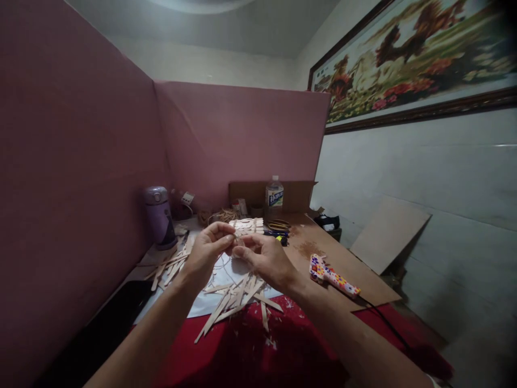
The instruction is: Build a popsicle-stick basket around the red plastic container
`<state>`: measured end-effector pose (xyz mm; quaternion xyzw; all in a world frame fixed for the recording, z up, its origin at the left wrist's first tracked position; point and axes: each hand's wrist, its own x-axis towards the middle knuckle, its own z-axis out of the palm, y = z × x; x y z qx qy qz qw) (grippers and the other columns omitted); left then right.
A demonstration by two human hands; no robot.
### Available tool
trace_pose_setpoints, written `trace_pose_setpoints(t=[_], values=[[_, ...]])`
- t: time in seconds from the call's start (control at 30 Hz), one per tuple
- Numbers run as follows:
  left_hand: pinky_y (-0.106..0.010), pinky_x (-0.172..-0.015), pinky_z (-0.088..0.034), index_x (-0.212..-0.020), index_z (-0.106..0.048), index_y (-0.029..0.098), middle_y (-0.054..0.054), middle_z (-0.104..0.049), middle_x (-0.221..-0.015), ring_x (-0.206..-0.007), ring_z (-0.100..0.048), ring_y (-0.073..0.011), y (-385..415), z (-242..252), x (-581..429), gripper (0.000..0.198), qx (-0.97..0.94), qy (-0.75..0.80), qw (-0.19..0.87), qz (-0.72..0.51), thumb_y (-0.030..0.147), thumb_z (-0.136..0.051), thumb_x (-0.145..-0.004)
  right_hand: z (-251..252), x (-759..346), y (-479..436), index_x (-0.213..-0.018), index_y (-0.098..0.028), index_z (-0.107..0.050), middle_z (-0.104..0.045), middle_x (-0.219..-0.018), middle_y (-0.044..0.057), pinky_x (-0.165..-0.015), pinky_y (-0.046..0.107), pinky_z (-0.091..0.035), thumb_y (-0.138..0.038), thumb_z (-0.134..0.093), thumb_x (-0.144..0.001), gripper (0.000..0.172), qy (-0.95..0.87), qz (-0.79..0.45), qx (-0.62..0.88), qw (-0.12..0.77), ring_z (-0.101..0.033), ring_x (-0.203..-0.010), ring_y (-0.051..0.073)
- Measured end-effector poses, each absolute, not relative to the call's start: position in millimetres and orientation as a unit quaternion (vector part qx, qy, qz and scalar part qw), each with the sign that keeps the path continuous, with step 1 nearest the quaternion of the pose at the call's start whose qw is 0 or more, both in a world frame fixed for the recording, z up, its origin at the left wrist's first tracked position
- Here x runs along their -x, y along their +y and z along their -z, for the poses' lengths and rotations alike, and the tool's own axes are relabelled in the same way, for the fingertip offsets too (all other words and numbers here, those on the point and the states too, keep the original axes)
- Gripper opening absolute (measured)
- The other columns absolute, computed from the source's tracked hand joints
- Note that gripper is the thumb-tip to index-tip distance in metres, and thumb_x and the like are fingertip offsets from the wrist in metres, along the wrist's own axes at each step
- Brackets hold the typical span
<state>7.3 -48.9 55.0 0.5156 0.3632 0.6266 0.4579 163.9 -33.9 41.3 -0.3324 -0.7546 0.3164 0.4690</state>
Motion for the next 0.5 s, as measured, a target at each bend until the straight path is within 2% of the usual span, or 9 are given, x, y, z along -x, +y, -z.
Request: trace_pose_setpoints(t=[0.07,0.13,0.23,0.37,0.5], values=[[-0.020,-0.052,-0.039,-0.080,-0.062,0.014,0.003,-0.059,-0.062,-0.054,-0.050,-0.0073,-50.2,-53.1,-9.6,0.026,-0.540,0.366,0.441,-0.616,0.023,-0.075,-0.059,-39.4,-159.8,-28.8,-0.063,-0.017,-0.063,-0.057,-0.056,-0.002,-0.051,0.021,-0.036,-0.033,-0.061,-0.080,0.024,-0.719,-0.391,0.339,0.464,-0.050,-0.054,0.010],[-0.019,-0.051,-0.037,-0.080,-0.061,0.014,0.004,-0.058,-0.058,-0.052,-0.048,-0.0073,-49.1,-51.4,-6.2,0.026,-0.564,0.373,0.430,-0.599,0.023,-0.073,-0.060,-34.9,-162.0,-24.8,-0.057,-0.016,-0.058,-0.052,-0.050,-0.004,-0.048,0.020,-0.032,-0.033,-0.063,-0.077,0.026,-0.689,-0.437,0.344,0.465,-0.045,-0.049,0.008],[-0.020,-0.049,-0.035,-0.079,-0.061,0.014,0.004,-0.057,-0.053,-0.050,-0.047,-0.0082,-43.3,-47.8,5.6,0.025,-0.577,0.395,0.428,-0.572,0.023,-0.071,-0.058,-27.5,-172.0,-23.7,-0.057,-0.017,-0.057,-0.049,-0.046,-0.005,-0.041,0.019,-0.027,-0.034,-0.065,-0.073,0.025,-0.673,-0.465,0.354,0.454,-0.038,-0.041,0.006],[-0.021,-0.049,-0.036,-0.074,-0.063,0.013,0.001,-0.061,-0.057,-0.053,-0.052,-0.0097,-31.9,-41.0,24.4,0.023,-0.540,0.449,0.377,-0.604,0.022,-0.070,-0.054,-18.7,-187.0,-25.0,-0.061,-0.016,-0.059,-0.048,-0.043,-0.006,-0.035,0.018,-0.019,-0.040,-0.068,-0.070,0.027,-0.648,-0.499,0.368,0.443,-0.031,-0.035,0.004],[-0.019,-0.043,-0.031,-0.068,-0.062,0.014,0.003,-0.058,-0.051,-0.044,-0.046,-0.0072,-22.9,-34.4,37.8,0.020,-0.500,0.479,0.344,-0.635,0.022,-0.068,-0.051,-10.4,-197.8,-20.4,-0.064,-0.016,-0.059,-0.046,-0.042,-0.008,-0.032,0.018,-0.015,-0.052,-0.071,-0.064,0.038,-0.615,-0.532,0.378,0.443,-0.026,-0.030,0.002]])
